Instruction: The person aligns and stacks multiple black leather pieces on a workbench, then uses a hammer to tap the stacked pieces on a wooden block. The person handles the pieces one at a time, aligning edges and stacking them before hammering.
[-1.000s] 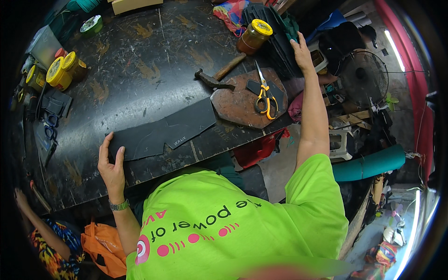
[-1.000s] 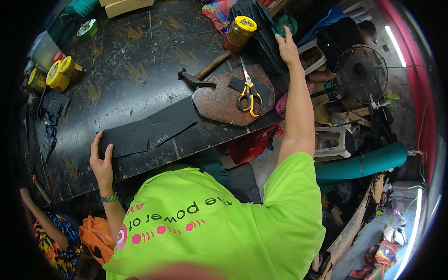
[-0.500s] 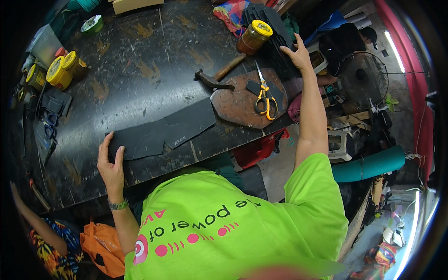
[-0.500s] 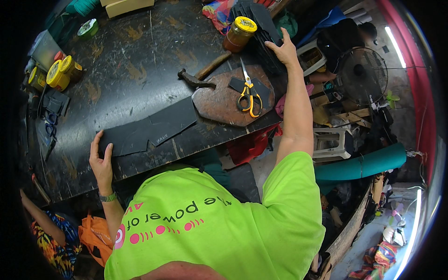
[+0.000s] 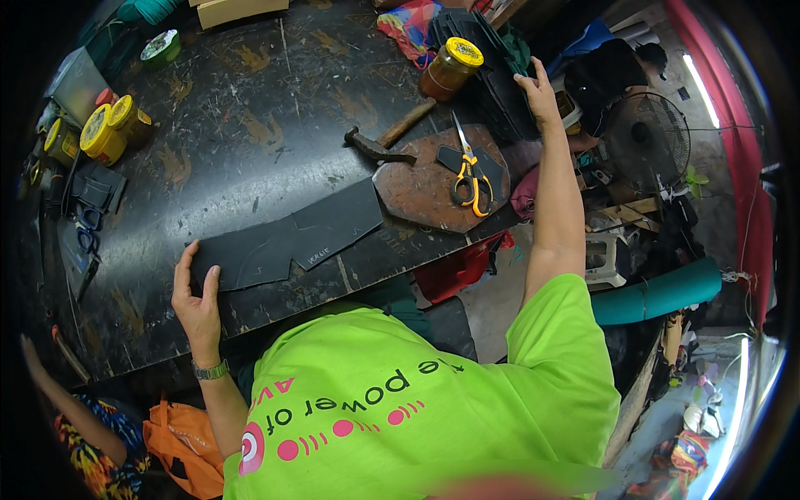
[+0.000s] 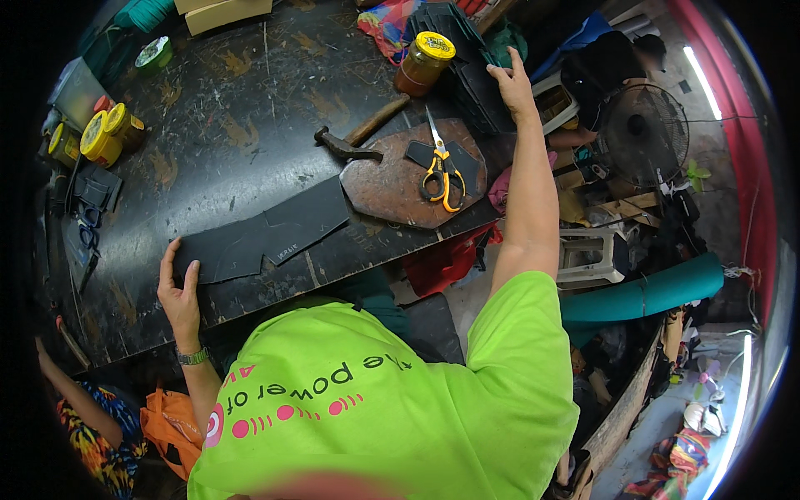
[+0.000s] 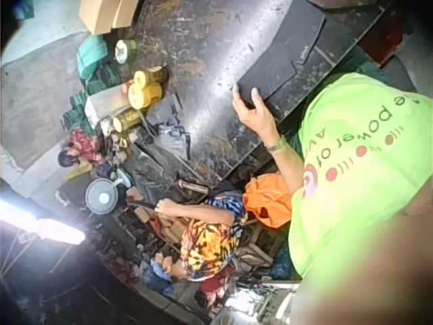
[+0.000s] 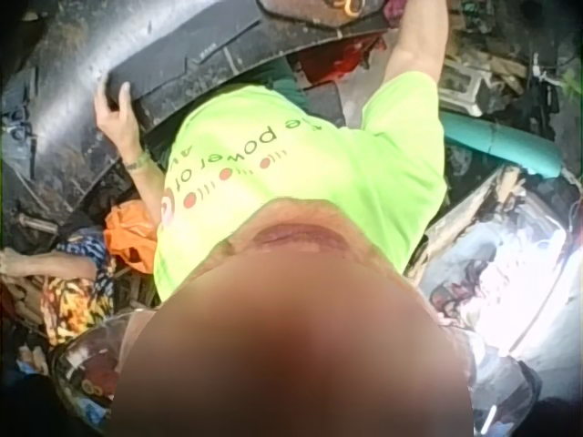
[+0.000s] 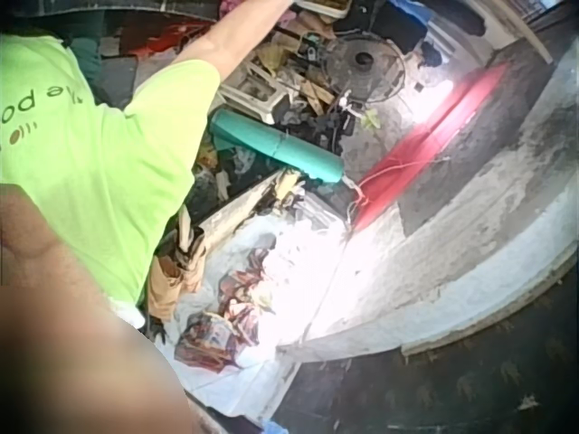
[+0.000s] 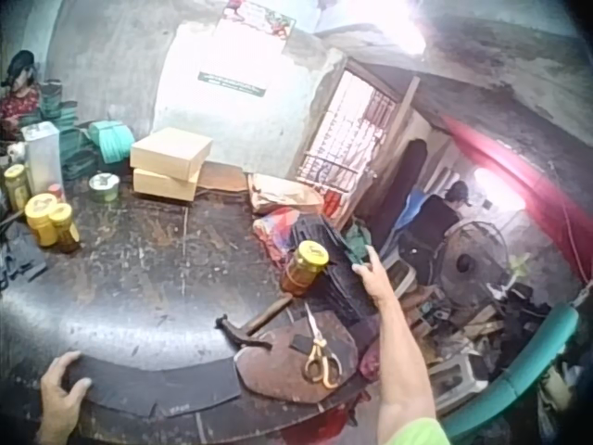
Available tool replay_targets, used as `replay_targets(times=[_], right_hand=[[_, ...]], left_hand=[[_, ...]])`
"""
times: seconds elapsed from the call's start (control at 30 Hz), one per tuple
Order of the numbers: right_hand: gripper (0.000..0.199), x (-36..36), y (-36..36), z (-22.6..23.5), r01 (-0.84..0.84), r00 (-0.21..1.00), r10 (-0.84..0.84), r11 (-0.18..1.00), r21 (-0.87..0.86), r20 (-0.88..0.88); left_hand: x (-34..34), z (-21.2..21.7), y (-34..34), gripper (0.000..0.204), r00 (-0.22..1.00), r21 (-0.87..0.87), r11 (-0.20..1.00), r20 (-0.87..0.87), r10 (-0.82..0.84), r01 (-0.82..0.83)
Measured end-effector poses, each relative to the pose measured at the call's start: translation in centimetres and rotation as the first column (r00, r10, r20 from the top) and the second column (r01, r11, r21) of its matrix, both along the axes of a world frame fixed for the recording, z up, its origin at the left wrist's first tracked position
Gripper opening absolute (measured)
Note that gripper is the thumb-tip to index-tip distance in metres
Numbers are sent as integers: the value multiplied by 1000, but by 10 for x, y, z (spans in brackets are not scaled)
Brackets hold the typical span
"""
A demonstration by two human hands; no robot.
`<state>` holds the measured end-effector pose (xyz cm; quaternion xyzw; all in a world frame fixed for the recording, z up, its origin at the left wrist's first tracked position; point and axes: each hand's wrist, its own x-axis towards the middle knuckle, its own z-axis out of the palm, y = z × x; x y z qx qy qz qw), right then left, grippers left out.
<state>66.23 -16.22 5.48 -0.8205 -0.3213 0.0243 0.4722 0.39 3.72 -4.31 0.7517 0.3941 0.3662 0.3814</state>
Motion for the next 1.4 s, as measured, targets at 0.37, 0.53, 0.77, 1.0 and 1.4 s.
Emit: replay_targets(times=[0.37,0.53,0.77,1.0,1.4], right_hand=[[86,-54,10,51,77,799,-56,997,-8,599],[82,-155,41,71,-272,907,177,939,210,383],[89,-302,80,13,-741,608,691,671,-35,391],[100,-365,91,-47,-835,259,934,344,-429,245],[80,-367,79,-40,-830,455,868,494,-258,197]], left_hand=[[-5,-2,2,48,982,-67,993,157,110,-101],[1,-1,8,48,951,-114,992,295,93,-62],[-3,-2,10,53,939,-221,975,334,85,-9],[-14,3,14,53,915,-341,935,400,47,101],[-12,17,-13,95,893,-100,993,450,-7,58]])
